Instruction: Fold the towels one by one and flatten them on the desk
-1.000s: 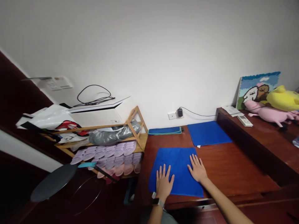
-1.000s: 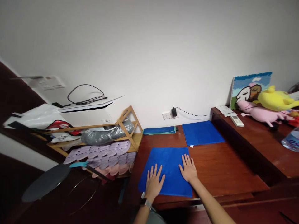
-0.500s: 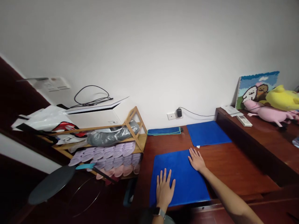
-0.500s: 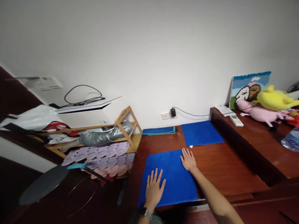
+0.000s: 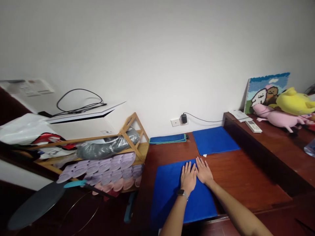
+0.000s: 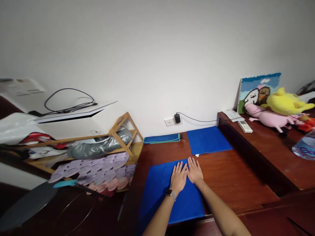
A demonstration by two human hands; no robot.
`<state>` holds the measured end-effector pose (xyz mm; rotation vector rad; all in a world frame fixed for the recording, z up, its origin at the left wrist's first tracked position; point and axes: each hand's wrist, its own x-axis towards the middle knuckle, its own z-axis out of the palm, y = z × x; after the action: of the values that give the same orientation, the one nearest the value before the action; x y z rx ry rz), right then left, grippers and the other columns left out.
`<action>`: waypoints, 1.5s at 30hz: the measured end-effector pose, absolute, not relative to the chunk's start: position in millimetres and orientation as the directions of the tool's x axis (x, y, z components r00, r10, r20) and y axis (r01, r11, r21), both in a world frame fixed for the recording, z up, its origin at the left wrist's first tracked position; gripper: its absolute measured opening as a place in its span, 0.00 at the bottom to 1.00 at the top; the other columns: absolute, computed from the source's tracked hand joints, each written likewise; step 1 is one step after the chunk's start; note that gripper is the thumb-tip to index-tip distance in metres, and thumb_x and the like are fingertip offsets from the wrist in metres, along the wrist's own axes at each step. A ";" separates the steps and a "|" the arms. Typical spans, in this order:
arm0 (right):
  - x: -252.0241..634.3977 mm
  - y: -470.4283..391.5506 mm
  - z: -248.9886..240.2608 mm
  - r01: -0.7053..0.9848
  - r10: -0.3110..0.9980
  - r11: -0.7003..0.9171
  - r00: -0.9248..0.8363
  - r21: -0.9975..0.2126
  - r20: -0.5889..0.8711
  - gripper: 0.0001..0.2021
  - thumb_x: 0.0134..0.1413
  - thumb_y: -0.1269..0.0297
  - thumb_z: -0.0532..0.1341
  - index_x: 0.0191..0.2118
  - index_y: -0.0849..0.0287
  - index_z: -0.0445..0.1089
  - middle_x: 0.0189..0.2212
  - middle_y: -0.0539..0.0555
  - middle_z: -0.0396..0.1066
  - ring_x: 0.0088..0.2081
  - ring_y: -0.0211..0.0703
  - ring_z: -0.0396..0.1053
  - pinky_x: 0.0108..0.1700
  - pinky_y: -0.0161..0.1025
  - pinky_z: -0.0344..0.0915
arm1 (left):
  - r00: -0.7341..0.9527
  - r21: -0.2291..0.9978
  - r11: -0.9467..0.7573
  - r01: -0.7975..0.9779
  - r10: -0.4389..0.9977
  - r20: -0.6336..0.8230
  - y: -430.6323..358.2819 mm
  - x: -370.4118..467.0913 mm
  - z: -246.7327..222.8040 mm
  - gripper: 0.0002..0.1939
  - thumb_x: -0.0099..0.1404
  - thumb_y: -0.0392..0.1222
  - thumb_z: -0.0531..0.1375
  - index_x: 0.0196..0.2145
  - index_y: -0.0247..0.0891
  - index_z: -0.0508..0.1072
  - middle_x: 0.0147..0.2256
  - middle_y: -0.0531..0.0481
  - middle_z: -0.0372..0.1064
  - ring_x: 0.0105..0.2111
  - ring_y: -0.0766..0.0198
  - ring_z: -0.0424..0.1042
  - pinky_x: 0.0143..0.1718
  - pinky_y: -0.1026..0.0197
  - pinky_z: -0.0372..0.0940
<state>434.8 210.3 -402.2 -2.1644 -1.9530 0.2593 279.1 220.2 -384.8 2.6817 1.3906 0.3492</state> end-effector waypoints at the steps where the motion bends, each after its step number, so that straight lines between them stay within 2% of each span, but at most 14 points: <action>1: 435.8 210.2 -402.4 0.959 0.996 -0.083 0.090 -0.273 0.014 0.33 0.72 0.57 0.40 0.77 0.64 0.45 0.76 0.55 0.41 0.77 0.49 0.38 0.76 0.53 0.38 | 0.560 0.205 -0.573 0.793 0.819 0.124 226.8 288.7 -388.7 0.28 0.80 0.48 0.42 0.74 0.49 0.55 0.74 0.49 0.52 0.74 0.53 0.49 0.74 0.41 0.48; 5: 437.0 211.2 -404.5 0.955 0.994 -0.103 0.110 -0.279 0.012 0.33 0.73 0.55 0.39 0.77 0.62 0.44 0.76 0.55 0.42 0.77 0.49 0.39 0.76 0.52 0.39 | 0.537 0.213 -0.545 0.811 0.838 0.098 248.2 273.1 -400.2 0.29 0.79 0.54 0.41 0.73 0.51 0.55 0.74 0.51 0.50 0.74 0.54 0.49 0.74 0.42 0.46; 10: 434.6 212.7 -406.6 0.949 0.991 -0.126 0.133 -0.288 0.006 0.33 0.74 0.52 0.38 0.77 0.61 0.42 0.77 0.54 0.42 0.77 0.48 0.39 0.76 0.53 0.38 | 0.364 0.103 -0.376 0.921 0.924 0.117 275.8 169.7 -398.6 0.30 0.79 0.52 0.42 0.74 0.46 0.56 0.74 0.47 0.51 0.74 0.51 0.50 0.73 0.41 0.48; 15: 434.1 212.9 -408.6 0.951 0.990 -0.135 0.139 -0.278 -0.004 0.34 0.73 0.52 0.38 0.77 0.63 0.43 0.76 0.54 0.42 0.77 0.48 0.39 0.76 0.53 0.37 | 0.390 0.058 -0.396 0.916 0.916 0.097 295.2 109.5 -395.0 0.30 0.80 0.52 0.41 0.74 0.46 0.54 0.74 0.46 0.50 0.74 0.53 0.50 0.72 0.43 0.48; 23: 433.4 212.9 -408.3 0.956 0.988 -0.148 0.153 -0.255 -0.003 0.34 0.73 0.53 0.38 0.77 0.62 0.43 0.76 0.54 0.42 0.77 0.47 0.39 0.76 0.53 0.38 | 0.379 0.072 -0.384 0.921 0.923 0.072 295.0 113.0 -390.9 0.30 0.80 0.51 0.40 0.74 0.44 0.54 0.74 0.46 0.49 0.74 0.55 0.49 0.73 0.45 0.47; 27: 432.9 213.9 -410.3 0.954 0.988 -0.147 0.157 -0.261 0.015 0.33 0.73 0.53 0.38 0.77 0.61 0.43 0.76 0.54 0.43 0.77 0.48 0.40 0.76 0.54 0.39 | 0.362 0.074 -0.374 0.925 0.922 0.134 291.0 127.6 -382.9 0.30 0.79 0.48 0.41 0.75 0.43 0.52 0.73 0.45 0.52 0.74 0.53 0.50 0.73 0.42 0.46; 32: 435.0 215.4 -414.5 0.953 0.988 -0.146 0.155 -0.267 0.012 0.33 0.73 0.53 0.38 0.77 0.61 0.42 0.76 0.55 0.42 0.77 0.48 0.40 0.76 0.53 0.39 | 0.550 0.128 -0.588 0.799 0.800 0.241 258.1 215.8 -382.6 0.30 0.80 0.48 0.40 0.75 0.43 0.50 0.74 0.48 0.50 0.74 0.56 0.48 0.74 0.45 0.46; 37: 436.9 214.4 -414.4 0.963 0.993 -0.118 0.119 -0.242 -0.011 0.33 0.72 0.56 0.39 0.77 0.63 0.43 0.77 0.55 0.40 0.77 0.47 0.37 0.76 0.53 0.37 | 0.584 0.240 -0.600 0.763 0.799 0.140 231.6 284.0 -399.3 0.31 0.80 0.52 0.37 0.74 0.43 0.55 0.74 0.48 0.50 0.74 0.58 0.47 0.74 0.47 0.46; 40: 436.3 214.7 -415.1 0.959 0.991 -0.136 0.137 -0.249 -0.014 0.34 0.73 0.54 0.37 0.77 0.63 0.42 0.77 0.55 0.41 0.77 0.46 0.38 0.76 0.53 0.38 | 0.551 0.220 -0.565 0.795 0.825 0.128 240.8 254.9 -405.4 0.30 0.80 0.53 0.38 0.74 0.46 0.53 0.74 0.50 0.50 0.74 0.57 0.47 0.74 0.46 0.45; 45: 435.4 216.0 -418.8 0.955 0.990 -0.138 0.143 -0.264 0.000 0.34 0.73 0.52 0.37 0.77 0.63 0.41 0.77 0.54 0.41 0.77 0.46 0.39 0.76 0.53 0.38 | 0.342 0.100 -0.355 0.929 0.931 0.128 274.4 133.9 -405.7 0.30 0.79 0.51 0.41 0.75 0.44 0.52 0.73 0.45 0.52 0.73 0.52 0.51 0.72 0.42 0.49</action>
<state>435.4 216.0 -418.8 -2.2142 -1.9165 0.2572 133.9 274.4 -405.7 2.5656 1.7788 0.2554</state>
